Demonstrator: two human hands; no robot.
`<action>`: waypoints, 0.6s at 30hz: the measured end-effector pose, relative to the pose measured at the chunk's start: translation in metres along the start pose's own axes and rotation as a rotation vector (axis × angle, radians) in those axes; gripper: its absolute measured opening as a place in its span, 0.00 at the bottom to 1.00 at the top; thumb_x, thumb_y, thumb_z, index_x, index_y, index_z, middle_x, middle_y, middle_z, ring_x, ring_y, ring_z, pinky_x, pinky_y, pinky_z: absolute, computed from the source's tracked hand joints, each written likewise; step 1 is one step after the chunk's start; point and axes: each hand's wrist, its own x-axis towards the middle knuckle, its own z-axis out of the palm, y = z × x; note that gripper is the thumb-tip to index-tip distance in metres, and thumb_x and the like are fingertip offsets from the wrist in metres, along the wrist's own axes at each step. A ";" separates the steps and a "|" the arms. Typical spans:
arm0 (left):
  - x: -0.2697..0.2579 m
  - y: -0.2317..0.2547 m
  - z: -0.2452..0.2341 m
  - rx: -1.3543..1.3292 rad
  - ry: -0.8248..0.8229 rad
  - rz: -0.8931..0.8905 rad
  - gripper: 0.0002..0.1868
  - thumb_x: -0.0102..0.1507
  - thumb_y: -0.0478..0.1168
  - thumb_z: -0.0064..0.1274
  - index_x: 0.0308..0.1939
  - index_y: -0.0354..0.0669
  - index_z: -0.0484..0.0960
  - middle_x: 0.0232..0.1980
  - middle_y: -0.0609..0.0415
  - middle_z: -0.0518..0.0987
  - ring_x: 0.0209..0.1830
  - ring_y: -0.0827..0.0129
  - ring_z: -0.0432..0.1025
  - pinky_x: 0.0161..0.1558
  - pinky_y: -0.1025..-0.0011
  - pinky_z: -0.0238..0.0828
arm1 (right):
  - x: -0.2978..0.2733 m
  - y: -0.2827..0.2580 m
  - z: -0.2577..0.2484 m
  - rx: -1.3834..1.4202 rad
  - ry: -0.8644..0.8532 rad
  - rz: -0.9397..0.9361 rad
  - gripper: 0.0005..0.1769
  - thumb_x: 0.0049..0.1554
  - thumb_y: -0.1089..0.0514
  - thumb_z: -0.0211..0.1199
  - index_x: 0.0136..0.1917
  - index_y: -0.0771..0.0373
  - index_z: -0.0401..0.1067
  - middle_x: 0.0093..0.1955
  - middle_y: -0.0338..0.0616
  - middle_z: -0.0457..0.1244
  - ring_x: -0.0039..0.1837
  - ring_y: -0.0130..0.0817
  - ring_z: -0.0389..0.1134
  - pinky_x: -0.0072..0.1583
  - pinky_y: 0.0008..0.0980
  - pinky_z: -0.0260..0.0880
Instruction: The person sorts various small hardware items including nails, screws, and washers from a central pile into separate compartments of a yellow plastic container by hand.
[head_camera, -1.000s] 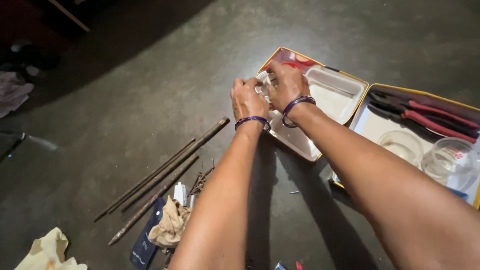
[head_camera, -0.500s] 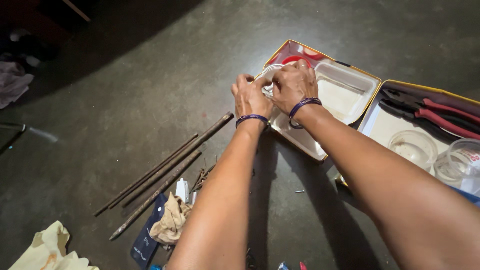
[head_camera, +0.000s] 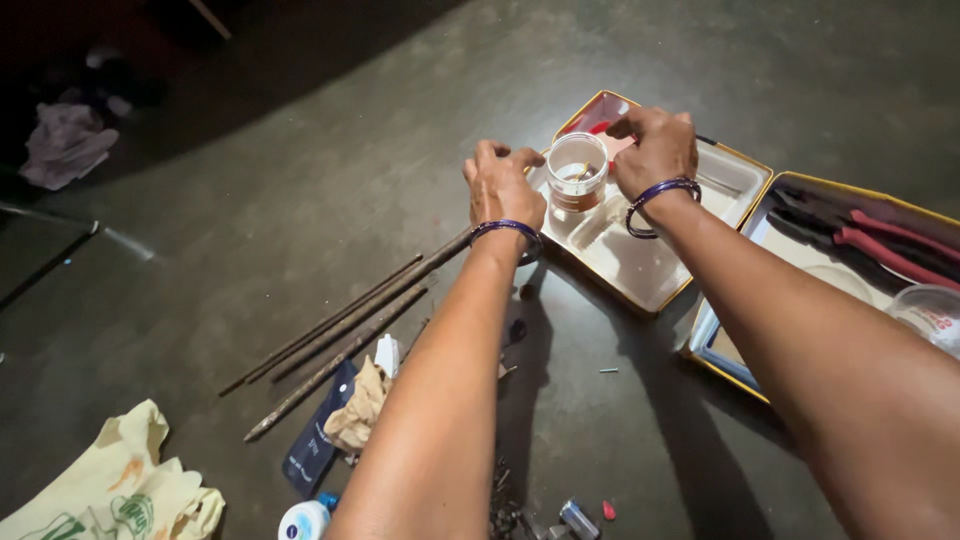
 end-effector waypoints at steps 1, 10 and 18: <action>-0.002 -0.001 -0.003 0.006 -0.010 -0.014 0.26 0.53 0.25 0.52 0.45 0.60 0.89 0.63 0.51 0.70 0.66 0.53 0.64 0.63 0.61 0.69 | -0.001 -0.006 -0.004 -0.004 0.005 -0.030 0.13 0.49 0.68 0.63 0.45 0.57 0.83 0.48 0.48 0.73 0.50 0.47 0.71 0.57 0.41 0.68; -0.036 -0.015 -0.049 0.084 -0.142 0.039 0.22 0.55 0.29 0.54 0.45 0.61 0.90 0.59 0.49 0.73 0.63 0.50 0.64 0.68 0.61 0.65 | -0.026 -0.066 -0.003 0.001 -0.363 0.000 0.15 0.51 0.66 0.61 0.49 0.57 0.82 0.50 0.52 0.71 0.54 0.46 0.73 0.60 0.39 0.71; -0.064 -0.065 -0.087 0.135 -0.356 0.023 0.24 0.53 0.27 0.52 0.47 0.58 0.90 0.60 0.44 0.79 0.64 0.51 0.71 0.67 0.62 0.67 | -0.066 -0.100 0.009 -0.137 -0.885 -0.287 0.20 0.48 0.67 0.61 0.53 0.56 0.82 0.51 0.47 0.72 0.55 0.44 0.73 0.59 0.40 0.71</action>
